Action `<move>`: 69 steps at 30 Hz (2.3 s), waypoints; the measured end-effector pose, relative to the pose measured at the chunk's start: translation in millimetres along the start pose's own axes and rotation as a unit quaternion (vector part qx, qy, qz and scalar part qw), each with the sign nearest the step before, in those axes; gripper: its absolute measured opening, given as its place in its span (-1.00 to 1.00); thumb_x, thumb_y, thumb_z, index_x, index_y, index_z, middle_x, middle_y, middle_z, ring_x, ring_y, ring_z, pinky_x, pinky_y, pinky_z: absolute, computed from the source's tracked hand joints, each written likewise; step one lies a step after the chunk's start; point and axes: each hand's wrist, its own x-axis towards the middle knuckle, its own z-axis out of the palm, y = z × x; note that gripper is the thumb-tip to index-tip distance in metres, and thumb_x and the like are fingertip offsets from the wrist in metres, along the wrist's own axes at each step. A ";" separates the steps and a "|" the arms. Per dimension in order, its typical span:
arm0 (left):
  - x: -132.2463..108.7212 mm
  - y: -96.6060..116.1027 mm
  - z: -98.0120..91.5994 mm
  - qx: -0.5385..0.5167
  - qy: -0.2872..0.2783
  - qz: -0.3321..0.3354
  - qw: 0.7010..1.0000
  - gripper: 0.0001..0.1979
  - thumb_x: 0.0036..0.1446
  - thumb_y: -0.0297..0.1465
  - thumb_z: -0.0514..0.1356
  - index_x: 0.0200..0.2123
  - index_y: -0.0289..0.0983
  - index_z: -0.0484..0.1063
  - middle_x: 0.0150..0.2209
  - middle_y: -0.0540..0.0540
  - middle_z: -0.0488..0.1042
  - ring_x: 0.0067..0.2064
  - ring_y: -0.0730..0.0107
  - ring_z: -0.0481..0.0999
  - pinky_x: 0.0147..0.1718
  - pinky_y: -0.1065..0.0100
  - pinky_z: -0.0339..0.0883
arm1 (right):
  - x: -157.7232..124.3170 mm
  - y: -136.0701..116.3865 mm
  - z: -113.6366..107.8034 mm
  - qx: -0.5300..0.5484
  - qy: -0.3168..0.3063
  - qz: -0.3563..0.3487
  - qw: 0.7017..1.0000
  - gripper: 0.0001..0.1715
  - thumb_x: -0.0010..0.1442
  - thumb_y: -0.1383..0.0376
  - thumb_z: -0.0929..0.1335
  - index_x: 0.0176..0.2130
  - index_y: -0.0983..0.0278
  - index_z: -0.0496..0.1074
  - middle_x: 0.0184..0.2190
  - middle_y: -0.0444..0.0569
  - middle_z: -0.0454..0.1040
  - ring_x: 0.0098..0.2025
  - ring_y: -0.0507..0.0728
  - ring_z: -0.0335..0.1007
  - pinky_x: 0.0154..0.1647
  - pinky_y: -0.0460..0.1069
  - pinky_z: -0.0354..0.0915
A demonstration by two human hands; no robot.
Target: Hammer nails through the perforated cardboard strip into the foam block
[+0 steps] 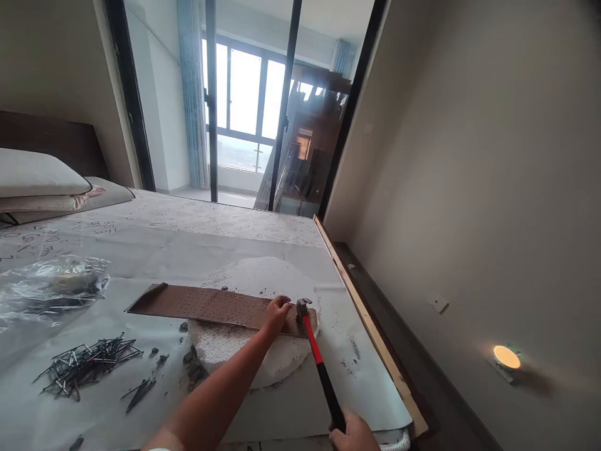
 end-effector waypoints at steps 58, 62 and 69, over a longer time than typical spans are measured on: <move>-37.3 65.4 -64.8 0.168 -0.129 0.033 0.977 -0.79 -0.08 -0.25 0.18 -0.46 -0.29 0.48 -0.56 -0.08 0.52 -0.48 0.32 0.51 -0.44 0.34 0.40 | -11.3 -45.7 -2.7 0.435 -0.041 -0.077 0.896 -0.63 0.07 -0.01 0.29 -0.38 0.20 0.12 -0.83 -0.43 -0.04 -0.83 -0.09 -0.16 -0.85 -0.17 -0.04; -10.5 52.1 -5.3 0.148 -0.149 0.024 0.978 -0.78 -0.09 -0.30 0.17 -0.45 -0.34 0.50 -0.57 -0.11 0.51 -0.50 0.34 0.50 -0.44 0.34 0.40 | -5.6 -35.3 -10.7 0.439 -0.024 -0.058 0.896 -0.63 0.06 0.00 0.30 -0.36 0.20 0.11 -0.84 -0.45 -0.05 -0.84 -0.09 -0.17 -0.86 -0.18 -0.04; 5.3 25.4 23.1 0.243 -0.126 0.029 0.961 -0.76 -0.09 -0.26 0.18 -0.43 -0.30 0.54 -0.41 -0.11 0.57 -0.34 0.28 0.52 -0.34 0.32 0.34 | -7.1 -21.1 -25.7 0.441 -0.025 -0.044 0.896 -0.67 0.09 0.02 0.27 -0.36 0.20 0.13 -0.85 -0.45 -0.07 -0.84 -0.09 -0.19 -0.85 -0.17 -0.07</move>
